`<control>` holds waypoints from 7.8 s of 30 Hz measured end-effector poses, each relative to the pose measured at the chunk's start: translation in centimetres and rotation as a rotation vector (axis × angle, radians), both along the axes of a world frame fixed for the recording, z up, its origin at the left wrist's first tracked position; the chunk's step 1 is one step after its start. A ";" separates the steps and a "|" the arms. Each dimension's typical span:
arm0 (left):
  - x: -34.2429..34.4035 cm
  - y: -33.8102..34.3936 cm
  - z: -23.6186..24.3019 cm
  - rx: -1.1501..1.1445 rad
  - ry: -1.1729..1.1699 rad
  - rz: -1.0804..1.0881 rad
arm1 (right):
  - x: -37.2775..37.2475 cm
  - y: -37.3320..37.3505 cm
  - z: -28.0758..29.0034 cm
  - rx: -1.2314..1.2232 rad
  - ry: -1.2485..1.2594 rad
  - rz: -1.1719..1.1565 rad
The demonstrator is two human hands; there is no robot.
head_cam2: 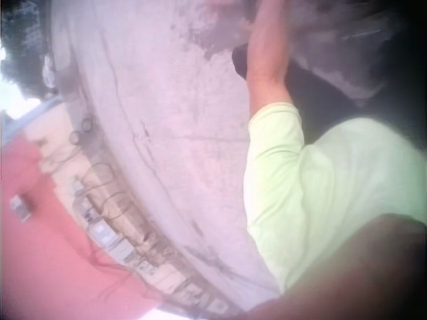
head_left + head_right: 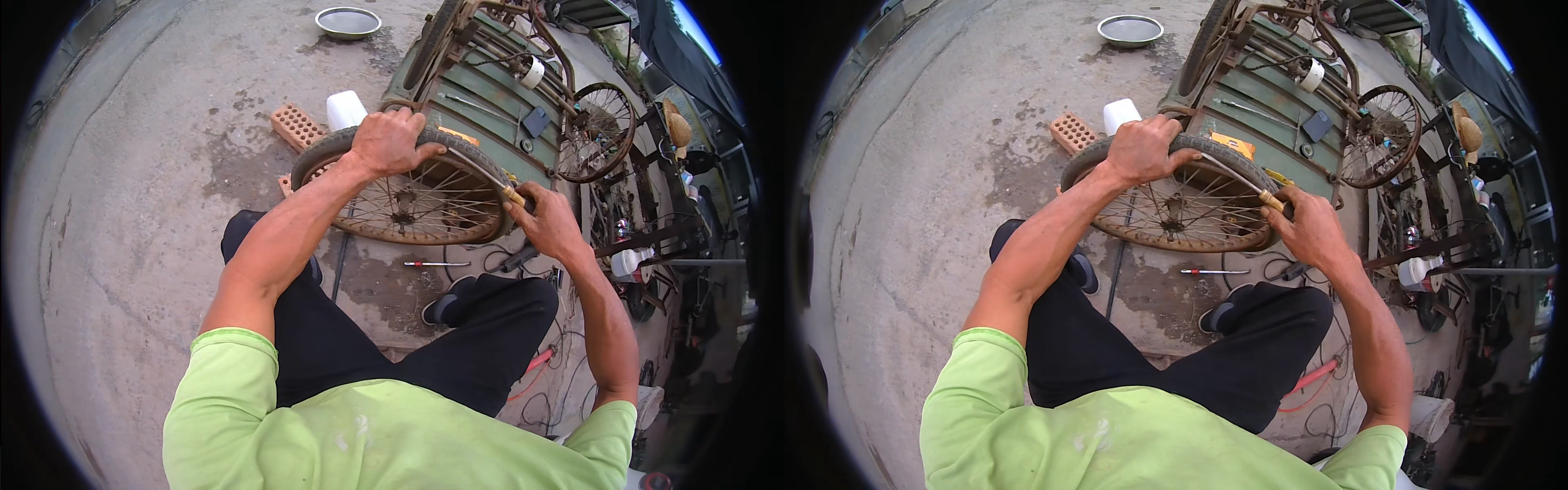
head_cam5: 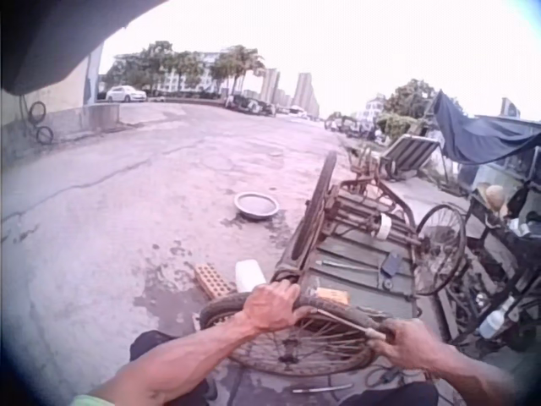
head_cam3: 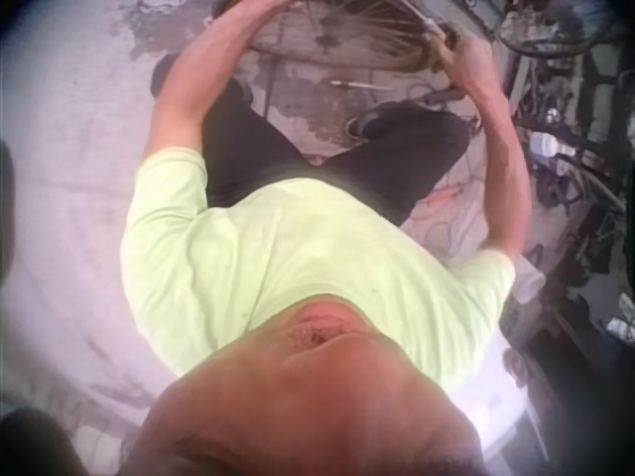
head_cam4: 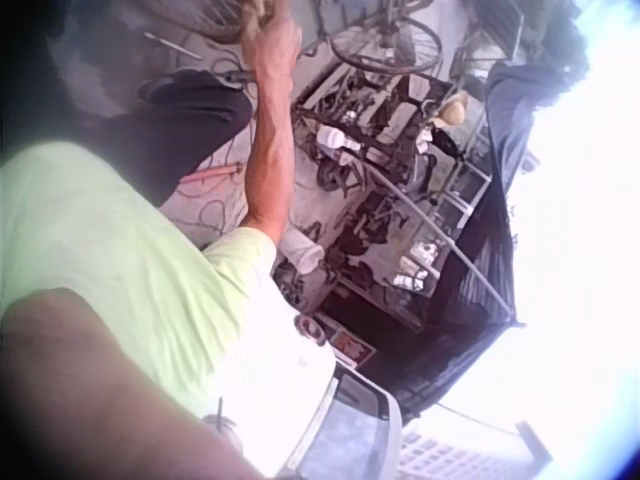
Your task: The person uses a tire lever to pry the tire bead off the rim of a wheel. They rotate the wheel and repeatedly insert the lever to work the tire off the rim, then remove the tire and inner tube from the rim.
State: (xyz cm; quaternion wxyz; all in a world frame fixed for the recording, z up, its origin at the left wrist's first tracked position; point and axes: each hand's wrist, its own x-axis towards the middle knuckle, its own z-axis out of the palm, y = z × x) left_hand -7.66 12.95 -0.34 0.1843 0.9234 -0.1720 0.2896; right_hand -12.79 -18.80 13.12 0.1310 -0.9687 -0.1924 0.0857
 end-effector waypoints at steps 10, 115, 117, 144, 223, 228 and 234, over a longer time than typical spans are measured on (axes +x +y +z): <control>-0.7 -1.0 1.9 -0.100 0.165 0.022 | -1.5 -2.6 2.5 0.063 0.025 -0.008; 1.4 2.1 -0.4 -0.196 0.367 -0.001 | 11.2 5.8 -6.5 0.135 -0.126 -0.052; 1.0 2.4 -1.3 -0.177 0.364 0.041 | 11.1 5.5 -6.2 0.146 -0.072 -0.011; -0.4 6.2 -6.6 -0.304 0.749 -0.052 | 8.2 -7.6 -11.5 0.088 -0.486 -0.086; 3.6 13.8 -9.3 -0.547 0.825 0.082 | 16.3 -4.3 -11.5 0.027 -0.419 0.075; 4.1 12.9 -8.7 -0.508 0.808 0.099 | 17.2 -5.4 -12.3 0.072 -0.394 0.005; 5.2 14.5 -10.8 -0.691 0.809 0.024 | 17.4 -6.1 -12.7 0.120 -0.407 0.001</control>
